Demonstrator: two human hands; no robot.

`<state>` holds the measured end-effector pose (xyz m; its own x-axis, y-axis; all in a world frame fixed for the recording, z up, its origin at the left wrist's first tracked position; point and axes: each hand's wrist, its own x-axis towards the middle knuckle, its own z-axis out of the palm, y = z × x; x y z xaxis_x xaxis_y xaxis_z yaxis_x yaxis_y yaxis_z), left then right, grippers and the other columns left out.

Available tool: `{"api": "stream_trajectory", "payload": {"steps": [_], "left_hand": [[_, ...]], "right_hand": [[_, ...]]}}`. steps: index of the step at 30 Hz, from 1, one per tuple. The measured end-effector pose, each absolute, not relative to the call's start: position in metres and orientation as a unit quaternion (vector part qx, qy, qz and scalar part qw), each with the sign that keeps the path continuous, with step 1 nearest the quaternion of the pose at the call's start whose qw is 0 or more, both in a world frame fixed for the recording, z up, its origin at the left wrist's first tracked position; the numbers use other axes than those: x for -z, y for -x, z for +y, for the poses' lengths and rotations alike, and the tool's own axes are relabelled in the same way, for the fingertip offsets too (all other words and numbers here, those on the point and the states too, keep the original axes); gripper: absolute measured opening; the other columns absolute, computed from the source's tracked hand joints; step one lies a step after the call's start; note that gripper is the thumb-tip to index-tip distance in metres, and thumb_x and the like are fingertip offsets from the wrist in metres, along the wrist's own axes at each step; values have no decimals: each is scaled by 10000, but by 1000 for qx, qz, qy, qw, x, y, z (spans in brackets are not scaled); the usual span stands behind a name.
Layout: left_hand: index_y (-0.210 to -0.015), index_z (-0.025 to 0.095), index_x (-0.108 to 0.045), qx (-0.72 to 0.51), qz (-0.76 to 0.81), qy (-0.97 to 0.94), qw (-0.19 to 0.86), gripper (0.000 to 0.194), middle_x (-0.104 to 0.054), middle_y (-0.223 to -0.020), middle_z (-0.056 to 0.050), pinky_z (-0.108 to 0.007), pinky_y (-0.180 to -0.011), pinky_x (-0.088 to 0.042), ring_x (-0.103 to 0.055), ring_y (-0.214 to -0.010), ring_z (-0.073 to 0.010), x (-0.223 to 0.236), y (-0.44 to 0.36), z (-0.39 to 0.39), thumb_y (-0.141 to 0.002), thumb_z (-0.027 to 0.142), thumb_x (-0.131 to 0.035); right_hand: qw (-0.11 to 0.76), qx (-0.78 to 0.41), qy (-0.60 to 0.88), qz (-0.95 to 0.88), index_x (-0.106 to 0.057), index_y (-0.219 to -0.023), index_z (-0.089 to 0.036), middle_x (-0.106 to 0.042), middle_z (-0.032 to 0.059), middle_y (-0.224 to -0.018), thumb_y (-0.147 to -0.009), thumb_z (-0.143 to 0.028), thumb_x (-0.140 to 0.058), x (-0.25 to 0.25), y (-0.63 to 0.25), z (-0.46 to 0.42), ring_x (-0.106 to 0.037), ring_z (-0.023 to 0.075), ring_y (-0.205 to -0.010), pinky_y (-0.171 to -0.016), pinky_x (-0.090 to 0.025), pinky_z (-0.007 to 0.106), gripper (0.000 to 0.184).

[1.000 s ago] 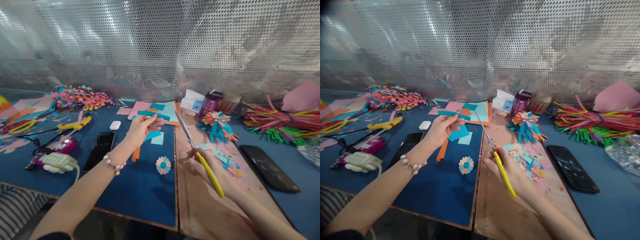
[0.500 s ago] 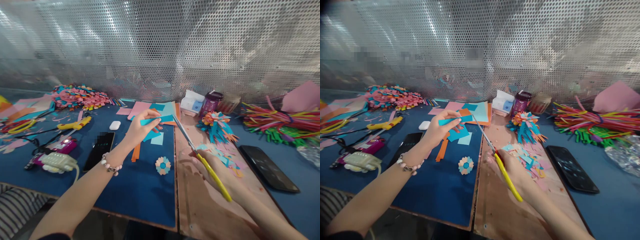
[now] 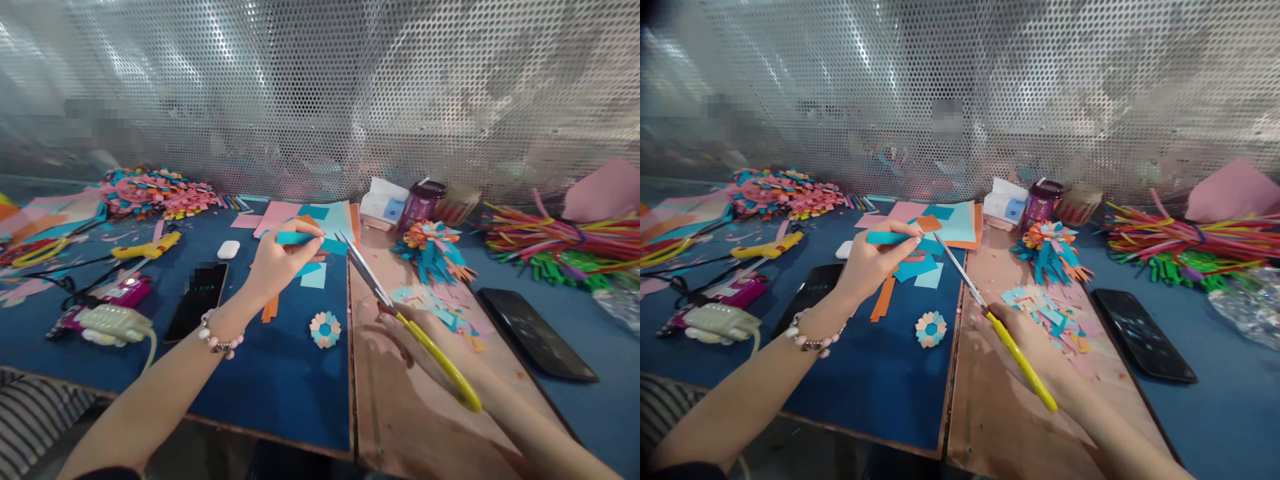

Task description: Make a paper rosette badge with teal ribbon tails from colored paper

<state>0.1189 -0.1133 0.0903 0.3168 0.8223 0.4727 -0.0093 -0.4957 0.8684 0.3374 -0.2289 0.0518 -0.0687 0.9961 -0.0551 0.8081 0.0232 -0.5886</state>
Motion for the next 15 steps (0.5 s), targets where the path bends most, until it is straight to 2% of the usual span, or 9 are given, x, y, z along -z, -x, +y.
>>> {"api": "stream_trajectory", "payload": {"steps": [5, 9, 15], "left_hand": [[-957, 196, -595, -519, 284, -708, 387, 175, -636, -987, -43, -343, -722, -619, -668, -859, -189, -89, -120, -118, -800, 272, -607], [-1104, 225, -541, -516, 277, -715, 381, 305, -651, -898, -21, -357, -728, -616, -667, -867, -190, -87, -121, -119, -806, 253, -600], [-1170, 242, -488, -520, 283, -699, 401, 416, -651, -867, -16, -367, -717, -610, -667, -876, -205, -88, -123, -122, -780, 250, -631]], "right_hand": [[198, -247, 637, -703, -584, -847, -174, -540, -11, -542, -903, -503, -356, -50, -336, -230, -526, 137, -499, -499, -390, 257, 404], [204, -242, 637, -703, -581, -816, -175, -533, -8, -545, -903, -516, -345, -51, -335, -231, -525, 137, -507, -504, -396, 260, 424], [196, -235, 640, -704, -582, -818, -171, -545, 5, -575, -902, -518, -336, -56, -332, -232, -520, 140, -522, -507, -398, 265, 434]]}}
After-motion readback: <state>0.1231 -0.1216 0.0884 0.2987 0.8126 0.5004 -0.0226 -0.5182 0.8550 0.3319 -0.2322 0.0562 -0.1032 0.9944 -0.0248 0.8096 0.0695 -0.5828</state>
